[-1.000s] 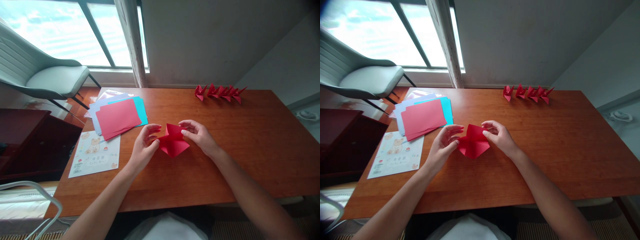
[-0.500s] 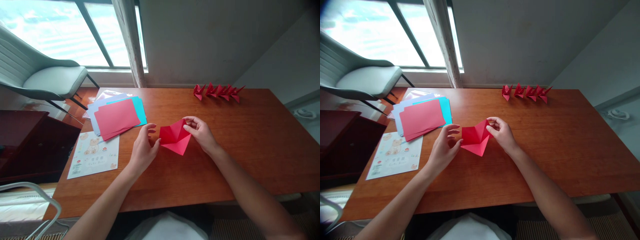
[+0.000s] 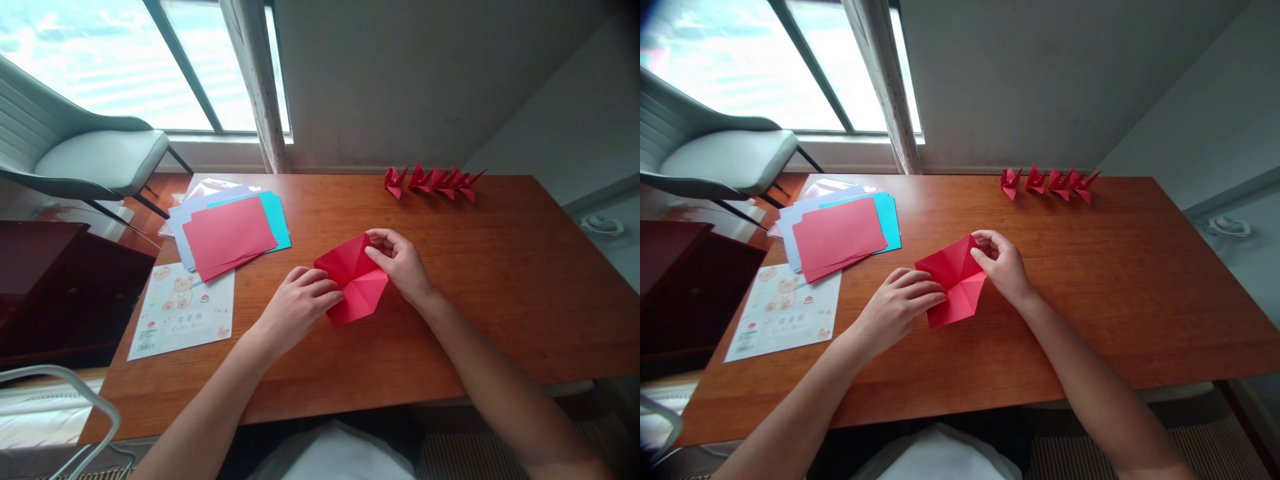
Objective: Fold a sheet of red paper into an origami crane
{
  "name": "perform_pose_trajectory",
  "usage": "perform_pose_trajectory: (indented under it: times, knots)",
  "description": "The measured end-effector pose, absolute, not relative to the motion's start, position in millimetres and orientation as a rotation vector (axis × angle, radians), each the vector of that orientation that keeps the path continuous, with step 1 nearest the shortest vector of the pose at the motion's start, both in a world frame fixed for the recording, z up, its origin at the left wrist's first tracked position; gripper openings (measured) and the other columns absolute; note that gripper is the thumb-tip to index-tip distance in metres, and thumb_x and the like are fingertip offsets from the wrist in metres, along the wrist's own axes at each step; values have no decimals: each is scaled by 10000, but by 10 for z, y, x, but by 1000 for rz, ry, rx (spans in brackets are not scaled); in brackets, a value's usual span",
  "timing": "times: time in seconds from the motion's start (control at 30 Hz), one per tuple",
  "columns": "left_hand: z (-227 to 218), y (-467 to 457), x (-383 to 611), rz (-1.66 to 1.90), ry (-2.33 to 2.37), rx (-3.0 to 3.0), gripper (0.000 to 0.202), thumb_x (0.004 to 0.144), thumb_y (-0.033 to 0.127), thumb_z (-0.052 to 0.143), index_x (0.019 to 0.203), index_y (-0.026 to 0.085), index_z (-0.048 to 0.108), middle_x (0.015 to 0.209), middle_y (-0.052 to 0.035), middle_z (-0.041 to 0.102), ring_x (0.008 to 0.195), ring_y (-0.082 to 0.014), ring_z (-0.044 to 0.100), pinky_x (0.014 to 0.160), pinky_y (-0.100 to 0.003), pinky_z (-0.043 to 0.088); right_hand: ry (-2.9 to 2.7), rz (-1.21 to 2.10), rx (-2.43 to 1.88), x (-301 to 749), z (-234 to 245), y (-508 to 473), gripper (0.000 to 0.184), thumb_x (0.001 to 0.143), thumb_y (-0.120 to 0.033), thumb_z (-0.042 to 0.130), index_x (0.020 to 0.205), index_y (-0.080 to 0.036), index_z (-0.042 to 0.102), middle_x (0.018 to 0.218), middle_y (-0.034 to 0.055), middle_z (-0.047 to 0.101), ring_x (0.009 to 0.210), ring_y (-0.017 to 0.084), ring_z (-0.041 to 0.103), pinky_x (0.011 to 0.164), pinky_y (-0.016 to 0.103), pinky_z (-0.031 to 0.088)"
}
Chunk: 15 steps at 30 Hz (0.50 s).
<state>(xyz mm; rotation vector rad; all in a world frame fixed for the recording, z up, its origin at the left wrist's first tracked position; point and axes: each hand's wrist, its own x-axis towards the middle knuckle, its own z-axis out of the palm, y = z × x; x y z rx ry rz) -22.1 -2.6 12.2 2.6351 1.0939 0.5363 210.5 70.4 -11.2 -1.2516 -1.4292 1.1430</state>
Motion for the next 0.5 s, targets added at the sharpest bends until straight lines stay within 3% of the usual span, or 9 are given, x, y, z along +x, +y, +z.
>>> perform_pose_trajectory:
  times: [0.1,0.2,0.27,0.4,0.5]
  knots:
    - [112,-9,-209,518,1118,2493,260,981,207,507,1123,277,713,1192,-41,743,1131,-245,634,930,-389,397,-1543,1090,-1295,2163,-116,735,310,808,-315,691,1101,-221,652,998,61,727,944,219,689,879,373,573]
    - [99,-14,-179,548,1201,2424,233,1000,325,516,1085,264,724,1125,-60,757,1057,-246,665,921,-394,404,-1776,1004,-1384,2237,-114,773,323,805,-272,676,1124,-223,662,913,47,722,799,203,680,779,362,570]
    - [91,-31,-151,523,1237,2442,239,988,367,537,1098,249,714,1180,-85,734,1113,-275,644,946,-418,404,-1938,888,-1426,2267,-116,788,317,796,-244,672,1112,-218,675,862,40,709,717,192,647,723,356,550]
    - [73,-68,-102,478,1284,2489,346,964,302,554,1298,236,614,1459,-134,561,1347,-339,490,1063,-501,365,-2116,699,-1391,2269,-130,791,328,810,-216,650,1137,-202,670,864,44,691,703,189,612,718,350,518]
    - [52,-74,-99,418,1303,2509,436,958,259,529,1392,214,541,1525,-144,490,1415,-355,413,1130,-544,316,-2149,685,-1384,2249,-141,786,377,816,-199,640,1193,-190,645,866,38,686,709,184,604,730,338,506]
